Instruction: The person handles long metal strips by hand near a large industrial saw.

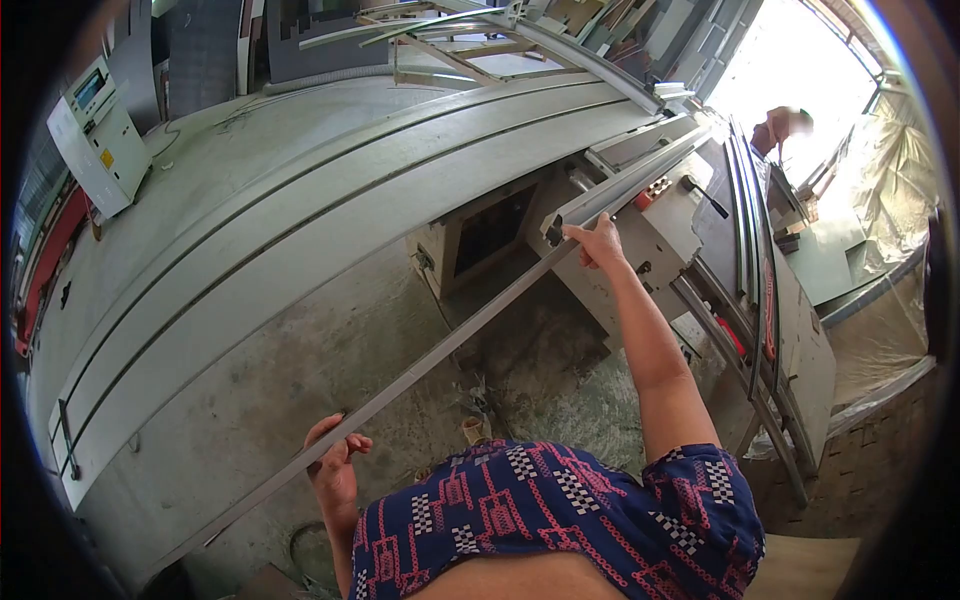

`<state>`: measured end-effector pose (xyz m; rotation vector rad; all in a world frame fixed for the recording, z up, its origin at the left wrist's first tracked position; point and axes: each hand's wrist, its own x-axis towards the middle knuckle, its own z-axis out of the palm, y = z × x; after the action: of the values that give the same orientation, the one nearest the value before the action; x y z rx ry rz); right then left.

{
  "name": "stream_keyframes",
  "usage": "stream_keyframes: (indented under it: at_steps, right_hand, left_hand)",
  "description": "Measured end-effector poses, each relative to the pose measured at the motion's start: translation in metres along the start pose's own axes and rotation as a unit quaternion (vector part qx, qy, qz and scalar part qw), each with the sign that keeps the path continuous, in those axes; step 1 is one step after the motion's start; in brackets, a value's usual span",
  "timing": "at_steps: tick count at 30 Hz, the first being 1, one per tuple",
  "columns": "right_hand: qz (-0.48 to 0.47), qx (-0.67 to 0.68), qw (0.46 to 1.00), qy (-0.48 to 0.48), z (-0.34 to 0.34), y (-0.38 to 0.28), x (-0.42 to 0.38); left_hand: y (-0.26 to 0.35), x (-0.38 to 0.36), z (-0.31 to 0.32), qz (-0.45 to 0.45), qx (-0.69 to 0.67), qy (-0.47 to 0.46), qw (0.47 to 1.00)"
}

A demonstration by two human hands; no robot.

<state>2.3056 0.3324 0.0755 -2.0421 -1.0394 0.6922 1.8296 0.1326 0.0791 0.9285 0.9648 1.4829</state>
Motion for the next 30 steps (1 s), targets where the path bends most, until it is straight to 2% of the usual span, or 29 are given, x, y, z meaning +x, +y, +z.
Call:
stream_keyframes:
  at_steps: [3,7,14,19,22,25,30]
  right_hand:
    - [-0.011,0.008,1.000,-0.014,-0.007,0.002,0.007]
    - [-0.018,0.016,0.999,-0.041,-0.016,0.009,0.017]
    - [0.021,0.059,0.998,-0.027,-0.027,0.013,0.020]
    - [-0.004,0.044,0.999,-0.001,-0.007,0.003,-0.033]
    - [0.035,0.117,0.992,-0.029,0.010,-0.002,-0.049]
    - [0.018,0.115,0.993,0.035,0.021,-0.002,-0.041]
    - [0.058,0.063,0.996,-0.002,0.018,-0.014,-0.027]
  left_hand:
    - [-0.005,0.005,0.006,0.027,-0.022,-0.043,0.998]
    - [-0.010,0.010,0.017,0.020,-0.009,-0.035,0.999]
    - [-0.021,0.016,0.042,0.010,-0.012,-0.034,0.999]
    - [-0.026,0.020,0.043,0.016,-0.014,-0.048,0.999]
    - [-0.034,0.024,0.046,0.012,-0.026,-0.062,0.998]
    - [-0.048,0.031,0.047,-0.006,-0.034,-0.067,0.997]
    - [-0.063,0.039,0.049,0.003,-0.056,-0.083,0.995]
